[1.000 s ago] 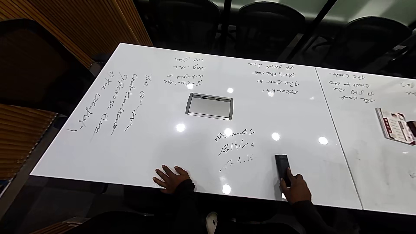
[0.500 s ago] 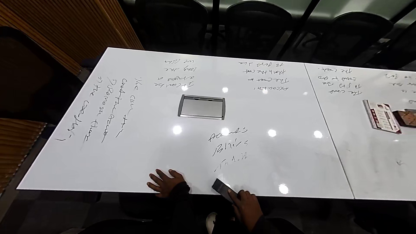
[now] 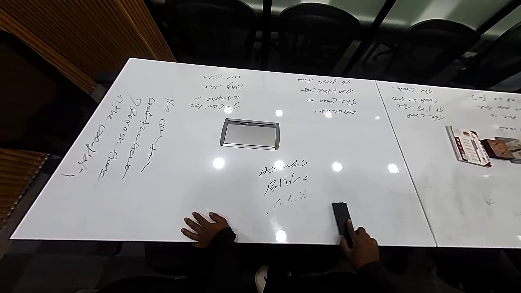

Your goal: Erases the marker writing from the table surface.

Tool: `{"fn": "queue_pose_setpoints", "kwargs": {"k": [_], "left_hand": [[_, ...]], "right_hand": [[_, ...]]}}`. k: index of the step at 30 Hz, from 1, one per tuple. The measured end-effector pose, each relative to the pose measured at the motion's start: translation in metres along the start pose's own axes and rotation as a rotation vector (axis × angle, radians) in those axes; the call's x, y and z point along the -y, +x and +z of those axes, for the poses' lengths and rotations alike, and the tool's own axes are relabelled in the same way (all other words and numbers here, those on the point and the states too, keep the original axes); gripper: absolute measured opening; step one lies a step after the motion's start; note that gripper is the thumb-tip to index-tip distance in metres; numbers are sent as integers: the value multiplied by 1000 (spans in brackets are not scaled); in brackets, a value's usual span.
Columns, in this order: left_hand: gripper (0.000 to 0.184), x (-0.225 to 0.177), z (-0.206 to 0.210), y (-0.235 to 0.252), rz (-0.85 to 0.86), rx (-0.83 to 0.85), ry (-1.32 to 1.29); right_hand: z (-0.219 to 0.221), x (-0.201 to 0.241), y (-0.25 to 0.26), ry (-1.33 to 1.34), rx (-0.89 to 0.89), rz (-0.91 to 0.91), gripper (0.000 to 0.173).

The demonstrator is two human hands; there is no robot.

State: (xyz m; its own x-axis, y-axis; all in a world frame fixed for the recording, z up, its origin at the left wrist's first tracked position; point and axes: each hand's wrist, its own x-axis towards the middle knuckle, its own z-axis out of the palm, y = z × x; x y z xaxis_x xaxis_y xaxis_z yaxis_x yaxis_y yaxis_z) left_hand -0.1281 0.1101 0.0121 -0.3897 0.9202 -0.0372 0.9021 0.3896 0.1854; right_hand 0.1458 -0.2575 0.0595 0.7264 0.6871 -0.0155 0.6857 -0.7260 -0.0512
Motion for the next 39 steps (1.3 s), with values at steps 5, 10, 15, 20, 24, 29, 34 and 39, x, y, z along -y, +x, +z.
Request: {"fn": "queue_pose_setpoints", "kwargs": {"k": [5, 10, 15, 20, 24, 29, 34, 39], "left_hand": [[59, -2, -6, 0, -8, 42, 0], [58, -4, -5, -2, -15, 33, 18], [59, -6, -2, -1, -11, 26, 80], [60, -6, 2, 1, -6, 16, 111], [58, -7, -1, -1, -12, 8, 99], [59, -5, 0, 0, -12, 16, 104], [59, -5, 2, 0, -6, -5, 84], [58, -6, -1, 1, -11, 10, 82]], "right_hand": [[4, 68, -27, 106, -19, -244, 59], [6, 134, -27, 134, 37, -418, 53], [5, 174, -10, 180, 136, -481, 54], [-6, 198, 2, 161, 354, -590, 54], [-2, 192, 21, 174, 236, -442, 53], [8, 168, 41, 162, 60, -233, 55], [13, 176, 20, 208, 57, -357, 50], [12, 207, -3, 191, 112, -534, 48]]}}
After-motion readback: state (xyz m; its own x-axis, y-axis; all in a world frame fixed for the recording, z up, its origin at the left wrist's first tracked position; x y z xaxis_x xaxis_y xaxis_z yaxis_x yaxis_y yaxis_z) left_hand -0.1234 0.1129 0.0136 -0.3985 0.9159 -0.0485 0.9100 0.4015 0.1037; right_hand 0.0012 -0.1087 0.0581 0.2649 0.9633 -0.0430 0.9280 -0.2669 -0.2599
